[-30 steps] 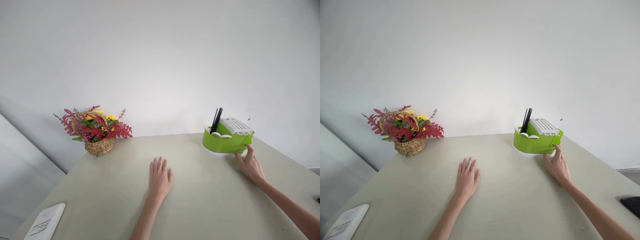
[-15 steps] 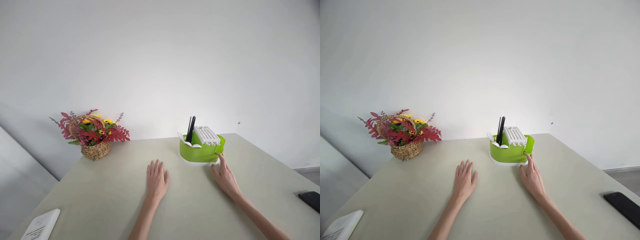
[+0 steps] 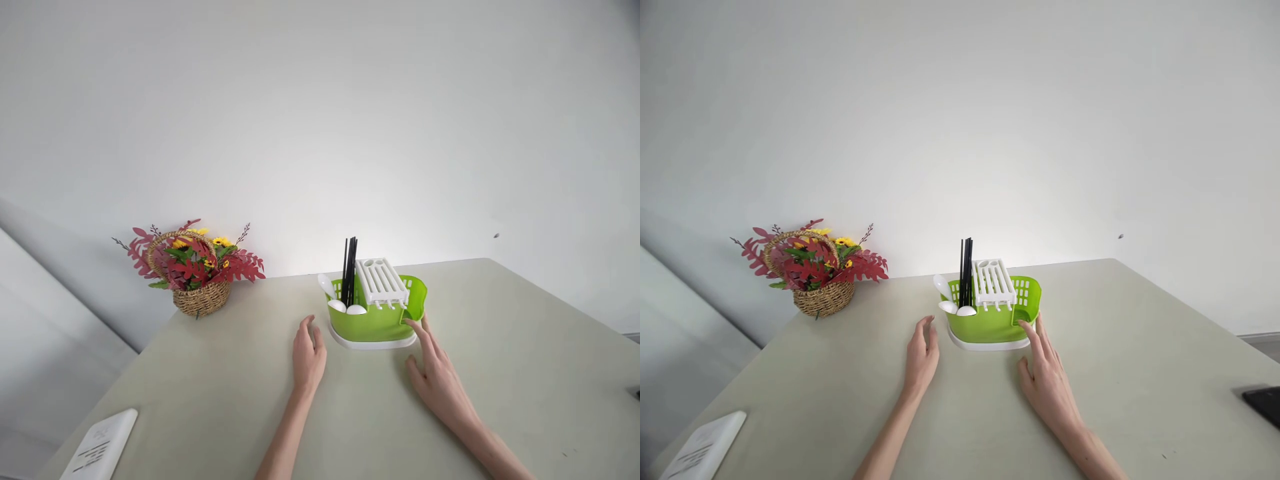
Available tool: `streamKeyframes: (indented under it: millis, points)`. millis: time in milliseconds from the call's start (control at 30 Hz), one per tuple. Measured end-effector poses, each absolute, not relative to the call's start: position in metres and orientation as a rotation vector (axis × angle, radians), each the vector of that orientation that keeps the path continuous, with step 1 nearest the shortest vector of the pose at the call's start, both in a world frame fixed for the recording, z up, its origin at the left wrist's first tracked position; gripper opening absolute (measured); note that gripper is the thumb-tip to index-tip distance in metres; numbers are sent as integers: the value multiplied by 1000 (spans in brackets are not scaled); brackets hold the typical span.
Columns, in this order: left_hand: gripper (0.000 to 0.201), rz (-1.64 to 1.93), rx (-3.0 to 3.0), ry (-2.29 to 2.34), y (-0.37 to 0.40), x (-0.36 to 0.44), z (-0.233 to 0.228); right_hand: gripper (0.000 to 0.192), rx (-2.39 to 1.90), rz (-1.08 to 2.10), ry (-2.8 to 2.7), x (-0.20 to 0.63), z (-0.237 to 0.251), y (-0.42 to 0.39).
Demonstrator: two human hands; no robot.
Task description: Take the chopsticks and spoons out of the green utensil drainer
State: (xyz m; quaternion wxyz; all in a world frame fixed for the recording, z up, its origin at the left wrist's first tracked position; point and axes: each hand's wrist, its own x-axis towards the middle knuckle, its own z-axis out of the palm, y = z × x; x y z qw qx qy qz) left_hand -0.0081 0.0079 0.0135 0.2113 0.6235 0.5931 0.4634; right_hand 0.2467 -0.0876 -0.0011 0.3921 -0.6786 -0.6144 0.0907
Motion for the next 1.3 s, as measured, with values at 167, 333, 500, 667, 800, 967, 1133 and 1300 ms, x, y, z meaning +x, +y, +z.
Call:
streamKeyframes:
  millis: [167,333,500,667,800,967,1133,1300]
  points:
    - [25,1343,1714,1582,9,-9,17,61,-1650,277,-1571,248,5,-92]
    - [23,1418,1597,1528,5,-11,17,61,-1594,304,-1566,250,9,-97]
    - [16,1329,1597,1522,11,-29,30,60,-1531,330,-1575,253,7,-96]
    - [13,1339,1537,1643,43,-59,86,56,-1482,343,-1538,252,5,-97]
    - [26,1365,1628,1562,61,-43,143,60,-1460,335,-1466,252,7,-98]
    - [61,1261,1719,1514,70,19,188,70,-1488,356,-1309,254,4,-94]
    - [87,1023,1681,1642,86,70,206,67,-1537,390,-1158,255,-1,-88]
    - [38,863,1678,1660,97,100,205,63,-1551,413,-1109,256,-3,-85]
